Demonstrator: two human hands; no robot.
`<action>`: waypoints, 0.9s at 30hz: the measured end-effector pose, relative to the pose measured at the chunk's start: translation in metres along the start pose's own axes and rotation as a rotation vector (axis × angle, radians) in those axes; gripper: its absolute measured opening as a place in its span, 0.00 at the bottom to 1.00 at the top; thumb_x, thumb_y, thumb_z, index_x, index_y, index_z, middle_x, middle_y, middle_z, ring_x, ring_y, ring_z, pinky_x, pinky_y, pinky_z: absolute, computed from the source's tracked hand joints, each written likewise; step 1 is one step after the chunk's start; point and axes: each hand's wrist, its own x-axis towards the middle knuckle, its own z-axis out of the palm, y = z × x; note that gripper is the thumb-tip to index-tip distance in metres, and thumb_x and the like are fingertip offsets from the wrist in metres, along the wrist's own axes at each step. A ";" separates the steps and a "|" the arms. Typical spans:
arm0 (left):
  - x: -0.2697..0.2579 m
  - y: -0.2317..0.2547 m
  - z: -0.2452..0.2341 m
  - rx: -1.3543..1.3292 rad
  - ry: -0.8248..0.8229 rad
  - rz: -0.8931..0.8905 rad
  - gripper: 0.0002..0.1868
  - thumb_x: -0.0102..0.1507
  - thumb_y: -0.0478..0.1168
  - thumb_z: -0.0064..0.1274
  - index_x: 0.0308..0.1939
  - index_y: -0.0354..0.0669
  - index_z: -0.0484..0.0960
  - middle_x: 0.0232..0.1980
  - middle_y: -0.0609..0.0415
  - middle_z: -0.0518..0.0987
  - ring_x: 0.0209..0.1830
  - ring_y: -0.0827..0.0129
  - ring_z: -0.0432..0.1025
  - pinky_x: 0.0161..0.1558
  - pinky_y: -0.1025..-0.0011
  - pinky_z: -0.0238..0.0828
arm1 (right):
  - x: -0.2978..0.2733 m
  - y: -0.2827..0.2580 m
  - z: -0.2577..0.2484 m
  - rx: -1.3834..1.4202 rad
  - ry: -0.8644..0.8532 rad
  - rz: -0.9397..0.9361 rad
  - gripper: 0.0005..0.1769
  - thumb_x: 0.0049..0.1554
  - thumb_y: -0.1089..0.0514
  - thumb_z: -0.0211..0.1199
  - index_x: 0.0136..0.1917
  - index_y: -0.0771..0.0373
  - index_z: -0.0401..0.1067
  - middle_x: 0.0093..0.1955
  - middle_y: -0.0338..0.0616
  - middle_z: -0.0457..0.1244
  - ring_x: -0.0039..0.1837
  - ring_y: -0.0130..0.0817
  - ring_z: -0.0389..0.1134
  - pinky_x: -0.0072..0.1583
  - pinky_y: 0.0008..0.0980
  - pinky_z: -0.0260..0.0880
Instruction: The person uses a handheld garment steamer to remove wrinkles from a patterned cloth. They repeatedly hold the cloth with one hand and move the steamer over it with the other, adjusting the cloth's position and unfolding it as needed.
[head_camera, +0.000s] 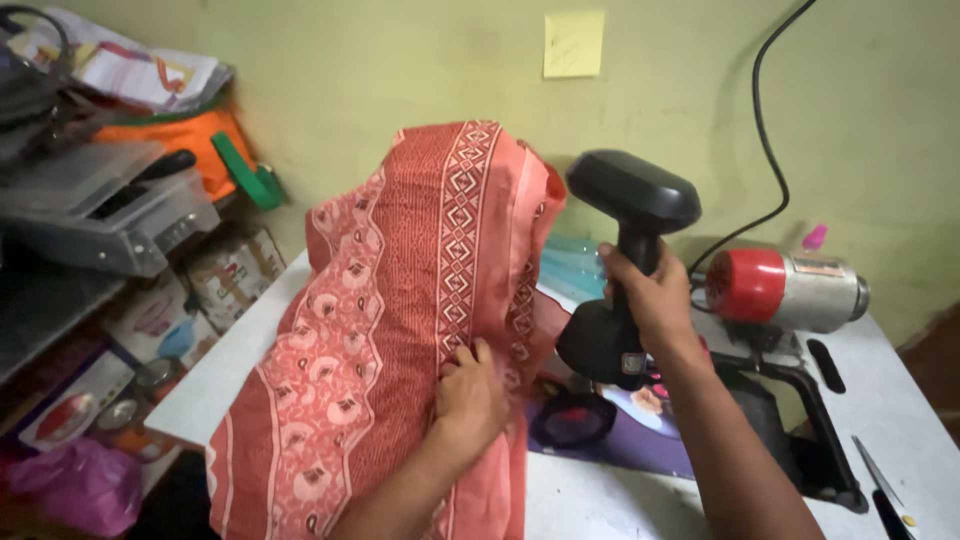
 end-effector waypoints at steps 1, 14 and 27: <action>0.008 -0.004 0.009 0.012 -0.008 0.011 0.40 0.58 0.49 0.59 0.69 0.33 0.62 0.55 0.36 0.72 0.53 0.44 0.74 0.48 0.57 0.77 | -0.002 0.001 -0.001 -0.005 -0.015 0.000 0.14 0.55 0.56 0.71 0.48 0.62 0.69 0.35 0.36 0.63 0.32 0.24 0.63 0.35 0.27 0.63; 0.101 0.014 -0.016 -0.342 0.268 0.538 0.35 0.65 0.64 0.54 0.60 0.35 0.73 0.61 0.31 0.73 0.61 0.36 0.67 0.60 0.47 0.64 | 0.004 -0.023 -0.027 -0.011 0.023 -0.142 0.14 0.57 0.57 0.71 0.49 0.62 0.68 0.34 0.36 0.63 0.33 0.24 0.64 0.37 0.25 0.64; 0.147 -0.047 -0.140 -0.174 0.699 0.354 0.55 0.50 0.51 0.70 0.76 0.43 0.59 0.79 0.35 0.45 0.78 0.40 0.38 0.72 0.40 0.31 | -0.002 -0.016 -0.010 -0.241 -0.016 -0.097 0.21 0.52 0.53 0.72 0.54 0.63 0.71 0.32 0.34 0.63 0.30 0.22 0.62 0.34 0.27 0.63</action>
